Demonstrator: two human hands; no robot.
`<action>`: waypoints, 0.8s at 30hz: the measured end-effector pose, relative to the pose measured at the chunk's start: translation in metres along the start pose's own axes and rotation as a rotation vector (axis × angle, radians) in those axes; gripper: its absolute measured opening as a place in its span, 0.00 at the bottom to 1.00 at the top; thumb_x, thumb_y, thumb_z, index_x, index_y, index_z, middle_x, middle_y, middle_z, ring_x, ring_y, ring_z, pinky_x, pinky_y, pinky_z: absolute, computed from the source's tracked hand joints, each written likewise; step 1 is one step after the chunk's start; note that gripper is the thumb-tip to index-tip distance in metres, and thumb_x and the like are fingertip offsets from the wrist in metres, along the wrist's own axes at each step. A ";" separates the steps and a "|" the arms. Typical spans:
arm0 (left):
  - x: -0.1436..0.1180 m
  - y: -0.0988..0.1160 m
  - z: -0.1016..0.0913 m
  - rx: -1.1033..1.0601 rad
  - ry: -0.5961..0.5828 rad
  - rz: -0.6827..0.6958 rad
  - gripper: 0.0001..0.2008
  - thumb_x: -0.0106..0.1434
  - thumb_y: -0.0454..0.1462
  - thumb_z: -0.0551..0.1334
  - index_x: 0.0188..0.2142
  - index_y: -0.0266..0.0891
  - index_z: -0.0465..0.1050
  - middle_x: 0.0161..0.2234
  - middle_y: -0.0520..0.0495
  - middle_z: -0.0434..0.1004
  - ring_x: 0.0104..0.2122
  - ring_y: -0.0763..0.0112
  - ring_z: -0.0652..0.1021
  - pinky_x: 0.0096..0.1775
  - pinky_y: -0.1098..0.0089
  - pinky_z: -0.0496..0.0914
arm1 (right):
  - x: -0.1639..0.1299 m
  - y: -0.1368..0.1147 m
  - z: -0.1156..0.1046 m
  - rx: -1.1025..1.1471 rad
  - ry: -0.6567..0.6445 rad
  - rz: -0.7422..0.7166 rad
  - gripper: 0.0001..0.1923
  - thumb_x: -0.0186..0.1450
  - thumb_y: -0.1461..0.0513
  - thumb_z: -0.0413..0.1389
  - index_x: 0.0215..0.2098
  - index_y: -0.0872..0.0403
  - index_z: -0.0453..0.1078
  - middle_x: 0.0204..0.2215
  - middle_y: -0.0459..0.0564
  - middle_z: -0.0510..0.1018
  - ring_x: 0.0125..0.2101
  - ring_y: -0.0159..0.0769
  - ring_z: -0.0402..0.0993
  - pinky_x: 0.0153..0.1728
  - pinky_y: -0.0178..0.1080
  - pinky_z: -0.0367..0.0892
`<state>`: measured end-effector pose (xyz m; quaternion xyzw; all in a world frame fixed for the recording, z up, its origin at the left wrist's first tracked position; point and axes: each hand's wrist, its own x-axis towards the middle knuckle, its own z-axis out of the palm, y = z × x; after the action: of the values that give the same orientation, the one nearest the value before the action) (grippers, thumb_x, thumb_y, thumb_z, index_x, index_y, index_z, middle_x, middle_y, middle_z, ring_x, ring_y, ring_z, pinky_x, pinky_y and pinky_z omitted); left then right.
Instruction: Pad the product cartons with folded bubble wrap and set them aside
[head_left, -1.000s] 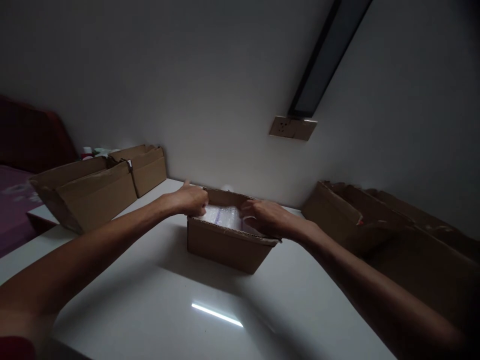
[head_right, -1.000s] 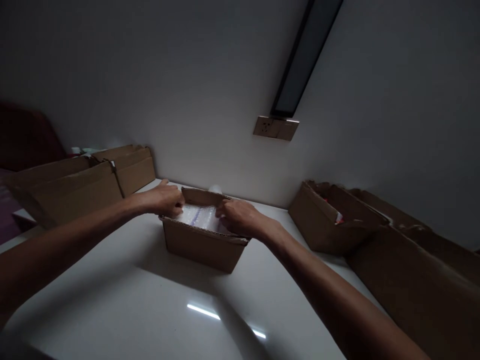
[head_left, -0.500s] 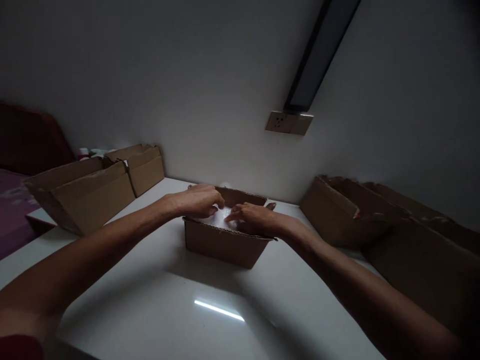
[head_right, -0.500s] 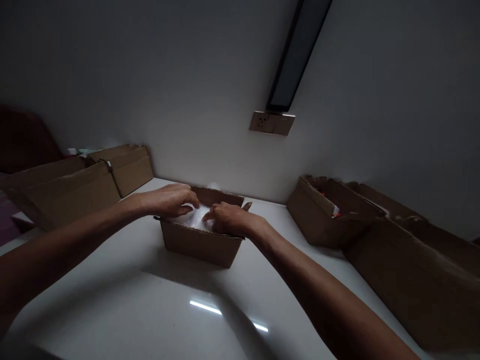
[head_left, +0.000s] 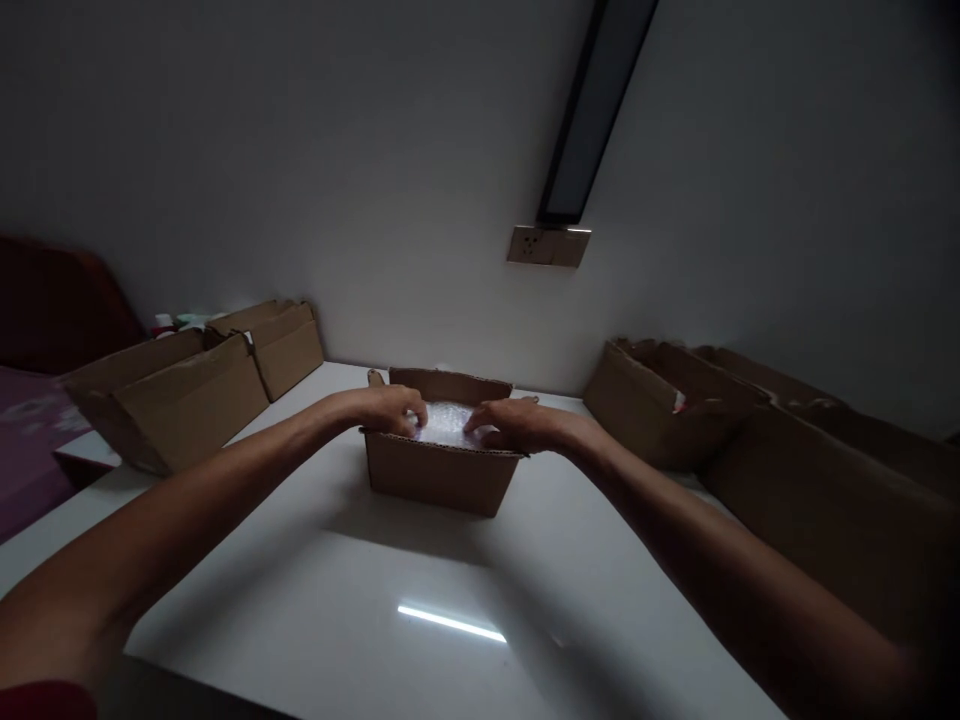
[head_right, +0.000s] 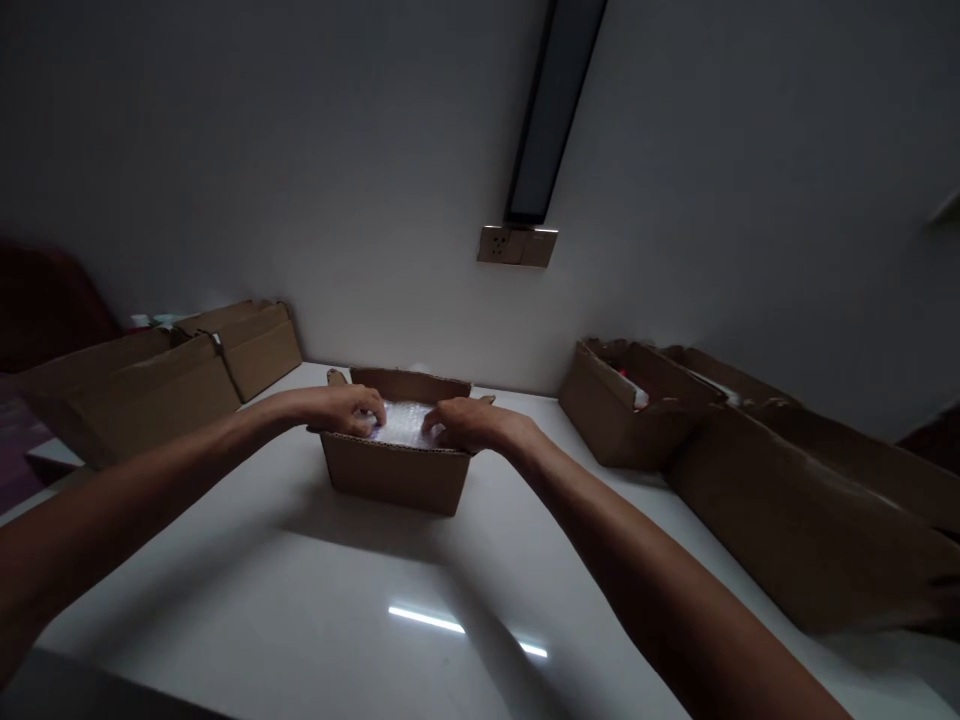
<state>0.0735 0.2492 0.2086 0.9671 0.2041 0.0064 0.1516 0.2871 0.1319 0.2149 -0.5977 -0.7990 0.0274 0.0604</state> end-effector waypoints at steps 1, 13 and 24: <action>-0.001 0.003 -0.003 -0.012 0.003 -0.003 0.12 0.52 0.32 0.64 0.36 0.37 0.81 0.40 0.44 0.82 0.40 0.62 0.79 0.44 0.69 0.69 | -0.002 -0.002 -0.003 0.000 -0.016 -0.003 0.16 0.57 0.68 0.58 0.37 0.45 0.82 0.34 0.46 0.84 0.33 0.40 0.79 0.32 0.37 0.69; -0.116 -0.016 0.095 -0.639 0.969 -0.344 0.28 0.57 0.47 0.65 0.55 0.39 0.70 0.51 0.39 0.77 0.50 0.56 0.77 0.51 0.55 0.71 | -0.124 0.029 0.069 0.452 0.541 0.363 0.23 0.62 0.50 0.57 0.51 0.52 0.74 0.47 0.58 0.80 0.40 0.45 0.78 0.35 0.43 0.74; -0.027 0.010 0.152 -1.060 0.799 -0.216 0.32 0.54 0.43 0.65 0.58 0.36 0.66 0.54 0.37 0.76 0.50 0.56 0.77 0.51 0.58 0.72 | -0.106 0.008 0.130 0.606 0.564 0.442 0.28 0.61 0.52 0.55 0.58 0.53 0.63 0.51 0.56 0.77 0.44 0.47 0.76 0.43 0.46 0.72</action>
<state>0.0639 0.1853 0.0682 0.6594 0.3092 0.4478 0.5187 0.3078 0.0361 0.0786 -0.6932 -0.5608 0.1084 0.4395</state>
